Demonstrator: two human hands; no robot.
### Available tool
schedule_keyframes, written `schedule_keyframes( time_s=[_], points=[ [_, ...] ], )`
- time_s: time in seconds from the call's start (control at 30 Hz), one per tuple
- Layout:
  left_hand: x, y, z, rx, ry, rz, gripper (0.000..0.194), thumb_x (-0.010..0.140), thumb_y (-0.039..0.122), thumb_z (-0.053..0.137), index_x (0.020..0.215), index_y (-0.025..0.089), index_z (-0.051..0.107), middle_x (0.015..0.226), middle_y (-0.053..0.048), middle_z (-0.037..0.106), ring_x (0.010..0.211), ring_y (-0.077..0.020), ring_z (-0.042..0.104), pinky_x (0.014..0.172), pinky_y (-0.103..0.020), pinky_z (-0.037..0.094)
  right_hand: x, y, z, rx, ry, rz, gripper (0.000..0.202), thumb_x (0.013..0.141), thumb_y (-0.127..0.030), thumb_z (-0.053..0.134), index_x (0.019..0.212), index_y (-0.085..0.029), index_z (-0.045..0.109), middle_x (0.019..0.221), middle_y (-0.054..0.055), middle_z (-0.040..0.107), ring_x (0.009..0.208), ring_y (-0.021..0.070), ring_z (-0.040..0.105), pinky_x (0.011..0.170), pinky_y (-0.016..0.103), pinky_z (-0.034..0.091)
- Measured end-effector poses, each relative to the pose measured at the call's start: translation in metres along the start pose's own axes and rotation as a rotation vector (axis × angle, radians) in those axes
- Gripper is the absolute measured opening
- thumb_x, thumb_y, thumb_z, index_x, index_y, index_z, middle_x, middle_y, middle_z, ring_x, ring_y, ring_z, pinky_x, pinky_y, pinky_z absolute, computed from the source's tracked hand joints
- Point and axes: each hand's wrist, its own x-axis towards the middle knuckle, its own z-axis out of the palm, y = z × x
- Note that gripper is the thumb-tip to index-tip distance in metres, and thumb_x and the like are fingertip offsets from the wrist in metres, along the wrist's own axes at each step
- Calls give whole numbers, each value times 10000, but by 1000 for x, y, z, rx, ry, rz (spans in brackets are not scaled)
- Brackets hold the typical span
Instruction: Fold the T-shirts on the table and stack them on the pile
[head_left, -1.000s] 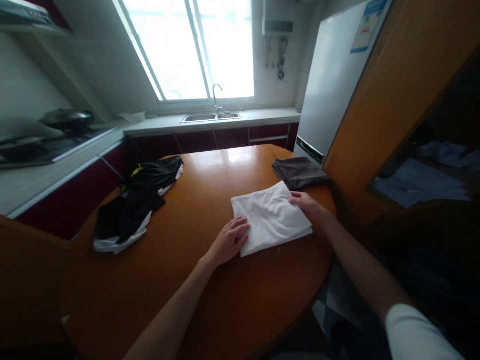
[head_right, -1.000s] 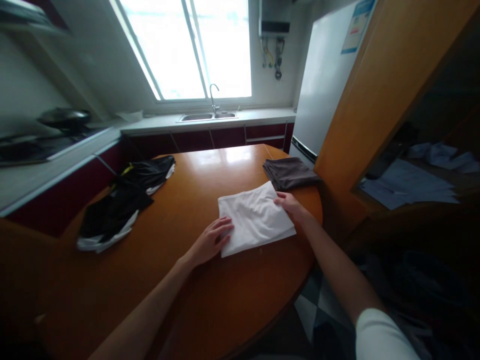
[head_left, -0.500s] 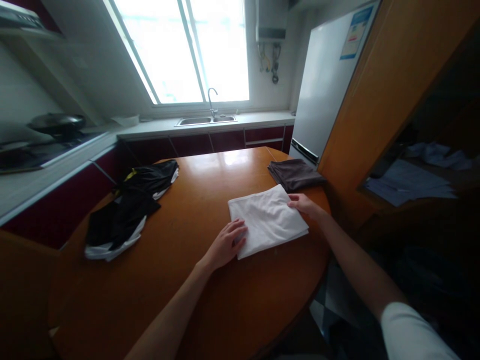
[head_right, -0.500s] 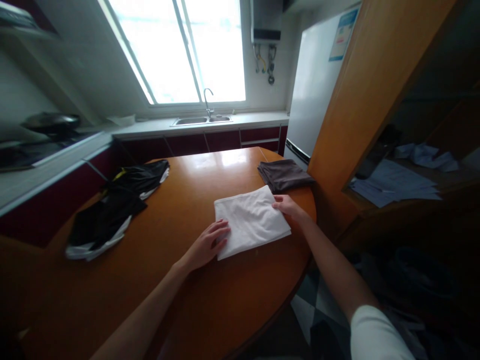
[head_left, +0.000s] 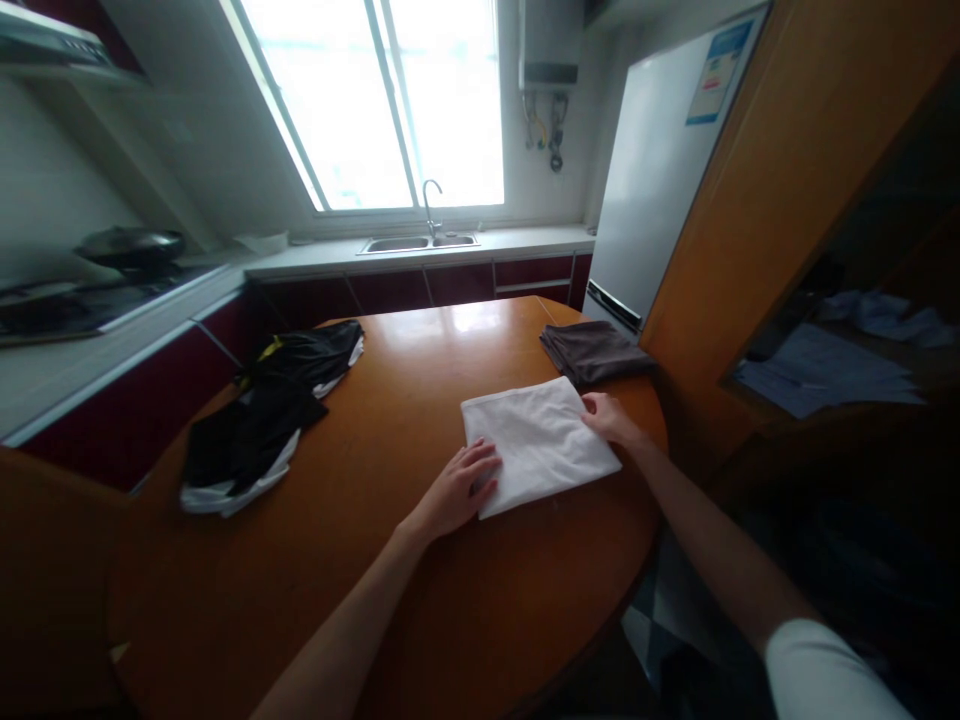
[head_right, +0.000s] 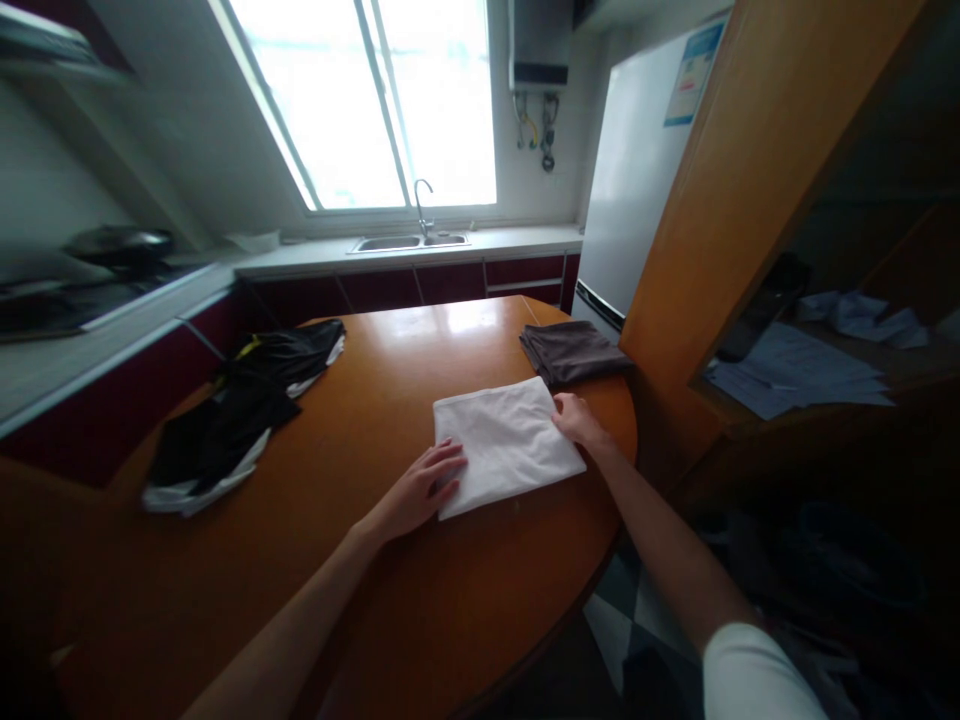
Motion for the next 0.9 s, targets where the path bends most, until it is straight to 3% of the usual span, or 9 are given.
schedule_keyframes(
  time_s=[0.13, 0.23, 0.33, 0.53, 0.67, 0.77, 0.9],
  points=[
    [2, 3, -1, -7, 11, 0, 352, 989, 356, 529, 1293, 246, 669, 1477, -103, 549, 1462, -303, 388, 1219, -553, 304, -6, -30, 27, -457, 199, -102, 420, 967, -231, 458, 1344, -112, 599, 1365, 208, 591, 1286, 307, 525, 1093, 388, 394],
    [2, 5, -3, 1, 5, -6, 356, 993, 358, 520, 1292, 234, 668, 1482, -109, 543, 1462, -300, 387, 1215, -546, 313, 0, -45, 48, -631, 140, -266, 520, 1014, -295, 376, 1491, -104, 457, 1551, 171, 437, 1437, 273, 367, 1185, 387, 280],
    [1, 5, -3, 34, -24, -16, 367, 1000, 365, 508, 1310, 233, 654, 1500, -104, 526, 1470, -293, 373, 1223, -537, 295, 13, -38, 59, -678, 31, -209, 612, 1037, -398, 329, 1564, -87, 329, 1653, 159, 261, 1529, 279, 195, 1228, 475, 178],
    [4, 7, -4, 91, -29, -42, 365, 991, 367, 522, 1314, 247, 640, 1473, -85, 557, 1442, -276, 417, 1226, -537, 270, 30, -10, 63, -645, -55, -127, 682, 1043, -498, 232, 1598, -100, 247, 1679, 144, 165, 1553, 250, 126, 1235, 469, 167],
    [39, 6, -6, 123, 95, -120, 395, 1018, 327, 436, 1352, 204, 610, 1447, -104, 580, 1394, -248, 482, 1212, -490, 307, 31, -5, 67, -636, -52, -131, 688, 1039, -508, 224, 1602, -114, 241, 1682, 128, 162, 1552, 249, 127, 1236, 469, 166],
    [76, -1, -2, 222, 139, -186, 448, 1030, 317, 387, 1430, 191, 542, 1538, -106, 486, 1469, -250, 376, 1220, -481, 282, 32, -3, 68, -641, -51, -131, 686, 1037, -513, 227, 1605, -128, 237, 1683, 124, 164, 1553, 244, 127, 1236, 473, 165],
    [105, -19, 4, 351, 10, -367, 549, 1036, 428, 354, 1539, 216, 403, 1645, -110, 294, 1541, -291, 198, 1227, -571, 183, 32, -1, 68, -652, -47, -129, 675, 1036, -501, 239, 1606, -139, 240, 1683, 121, 169, 1550, 245, 141, 1232, 473, 186]
  ],
)
